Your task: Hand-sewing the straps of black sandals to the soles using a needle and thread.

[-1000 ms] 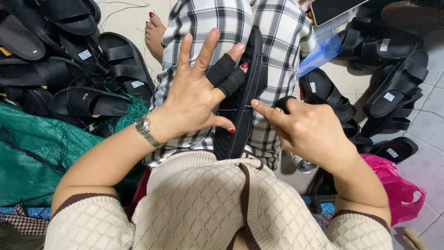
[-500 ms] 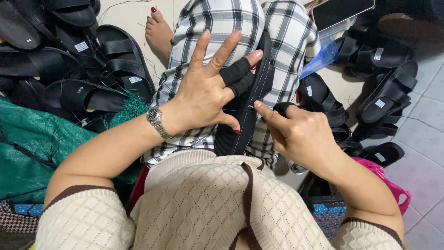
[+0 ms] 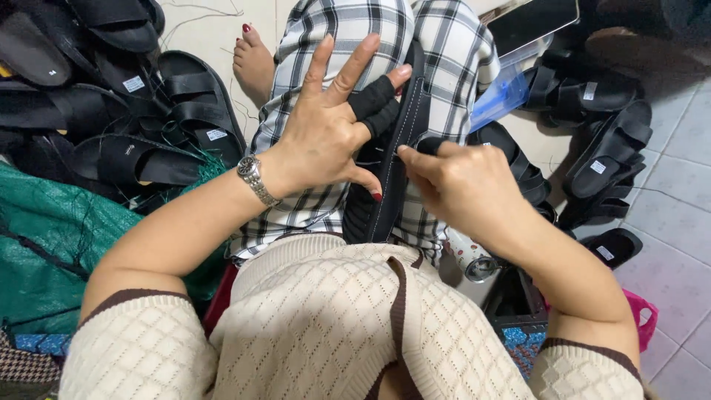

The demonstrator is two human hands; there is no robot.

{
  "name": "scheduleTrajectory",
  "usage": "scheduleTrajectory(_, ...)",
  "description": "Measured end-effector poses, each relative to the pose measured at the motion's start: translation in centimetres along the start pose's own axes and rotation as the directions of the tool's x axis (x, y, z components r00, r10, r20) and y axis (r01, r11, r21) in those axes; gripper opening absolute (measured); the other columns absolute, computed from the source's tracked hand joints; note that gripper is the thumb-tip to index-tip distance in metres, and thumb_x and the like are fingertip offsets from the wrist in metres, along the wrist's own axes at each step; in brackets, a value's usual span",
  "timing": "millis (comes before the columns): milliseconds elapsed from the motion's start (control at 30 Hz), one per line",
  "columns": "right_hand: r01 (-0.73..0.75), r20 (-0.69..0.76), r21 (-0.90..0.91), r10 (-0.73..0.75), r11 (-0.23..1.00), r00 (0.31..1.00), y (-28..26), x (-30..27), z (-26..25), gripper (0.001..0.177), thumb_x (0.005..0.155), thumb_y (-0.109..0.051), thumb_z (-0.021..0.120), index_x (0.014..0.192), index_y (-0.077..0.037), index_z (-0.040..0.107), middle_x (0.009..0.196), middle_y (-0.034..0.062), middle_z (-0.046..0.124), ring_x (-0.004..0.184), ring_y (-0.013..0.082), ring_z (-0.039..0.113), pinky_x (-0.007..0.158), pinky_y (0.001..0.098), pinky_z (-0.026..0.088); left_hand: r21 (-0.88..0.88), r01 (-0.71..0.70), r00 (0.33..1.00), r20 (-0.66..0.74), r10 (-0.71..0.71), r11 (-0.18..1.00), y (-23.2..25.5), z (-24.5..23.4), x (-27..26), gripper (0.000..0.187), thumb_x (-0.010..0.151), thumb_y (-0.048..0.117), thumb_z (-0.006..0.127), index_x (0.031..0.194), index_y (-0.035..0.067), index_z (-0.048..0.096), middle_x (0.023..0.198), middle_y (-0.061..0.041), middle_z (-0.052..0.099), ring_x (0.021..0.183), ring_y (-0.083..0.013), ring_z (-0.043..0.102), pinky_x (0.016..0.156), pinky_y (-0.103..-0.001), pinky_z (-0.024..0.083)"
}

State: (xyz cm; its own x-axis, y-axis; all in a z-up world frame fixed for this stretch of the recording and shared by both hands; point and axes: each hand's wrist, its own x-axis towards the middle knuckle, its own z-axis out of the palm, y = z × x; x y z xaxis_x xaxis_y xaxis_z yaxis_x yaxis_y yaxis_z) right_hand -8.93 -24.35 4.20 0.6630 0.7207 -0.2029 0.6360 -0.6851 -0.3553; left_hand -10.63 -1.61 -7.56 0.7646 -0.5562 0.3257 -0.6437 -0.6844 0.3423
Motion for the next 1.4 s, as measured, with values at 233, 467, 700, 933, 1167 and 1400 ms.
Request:
scheduleTrajectory(233, -0.109, -0.158, -0.239, 0.073, 0.965, 0.985, -1.2, -2.5, 1.9, 0.013, 0.092, -0.011, 0.073, 0.102, -0.014, 0.065, 0.073, 0.0008, 0.052, 0.059, 0.0184, 0.056, 0.05, 0.0327, 0.042, -0.312, 0.23, 0.969, -0.016, -0.248, 0.922, 2.7, -2.7, -3.4, 0.029, 0.088, 0.027, 0.081, 0.066, 0.011, 0.072, 0.134, -0.007, 0.07, 0.141, -0.0322, 0.031, 0.109, -0.058, 0.035)
scheduleTrajectory(467, -0.075, -0.17, -0.231, 0.035, 0.97, 0.985, 1.2, -3.0, 4.5, 0.007, 0.098, -0.025, 0.065, 0.103, -0.021, 0.063, 0.065, -0.0008, 0.05, 0.058, 0.0214, 0.063, 0.055, 0.0308, 0.051, -0.868, 0.226, 0.862, 0.389, -0.324, -0.442, 5.1, -1.7, -4.0, 0.021, 0.098, 0.01, 0.066, 0.117, 0.003, 0.071, 0.129, -0.011, 0.069, 0.071, -0.0105, 0.068, 0.058, -0.018, 0.051)
scheduleTrajectory(700, 0.008, -0.192, -0.085, -0.025, 0.996, 0.981, 1.9, -2.7, 4.8, 0.013, 0.095, -0.017, 0.067, 0.109, -0.018, 0.065, 0.064, 0.0003, 0.053, 0.058, 0.0217, 0.064, 0.057, 0.0312, 0.052, -0.798, 0.6, 0.614, 0.497, -0.613, -0.046, 6.3, -0.4, -2.8, 0.027, 0.087, 0.013, 0.078, 0.112, 0.005, 0.071, 0.075, -0.014, 0.076, 0.053, -0.0108, 0.067, 0.043, -0.021, 0.051)
scheduleTrajectory(933, -0.05, -0.03, -0.274, 0.044, 0.96, 0.999, -0.8, -4.4, -0.3, 0.046, 0.088, -0.011, 0.06, 0.13, -0.028, 0.063, 0.066, 0.0024, 0.054, 0.056, 0.0222, 0.061, 0.051, 0.0334, 0.051, -0.39, 0.553, 0.806, 0.026, -0.591, 0.737, 10.3, -0.6, -1.9, 0.058, 0.08, 0.051, 0.085, 0.088, -0.003, 0.067, 0.061, -0.013, 0.045, 0.058, -0.0376, 0.056, 0.052, -0.041, 0.049)
scheduleTrajectory(1167, -0.192, -0.024, 0.379, 0.217, 0.905, 0.976, 3.8, -8.4, 2.7, 0.049, 0.085, -0.023, 0.072, 0.133, -0.015, 0.064, 0.108, 0.0121, 0.074, 0.087, 0.0346, 0.071, 0.066, 0.043, 0.057, -0.761, 0.571, 0.676, 0.223, -0.703, 0.308, 7.1, -4.1, 0.1, 0.061, 0.066, 0.024, 0.098, 0.105, 0.006, 0.055, 0.058, 0.01, 0.034, 0.05, -0.0102, 0.039, 0.053, -0.021, 0.038)
scheduleTrajectory(1400, -0.023, -0.285, 0.748, 0.352, 0.663, 0.892, 4.1, -4.9, 9.4, 0.012, 0.085, -0.014, 0.084, 0.097, -0.013, 0.081, 0.092, 0.0044, 0.073, 0.079, 0.0154, 0.065, 0.074, 0.0281, 0.054, -0.676, 0.534, 0.774, 0.149, -0.615, 0.508, 7.1, -3.2, -1.1, 0.064, 0.071, 0.031, 0.094, 0.118, 0.009, 0.057, 0.086, -0.002, 0.04, 0.061, -0.0258, 0.059, 0.064, -0.038, 0.051)
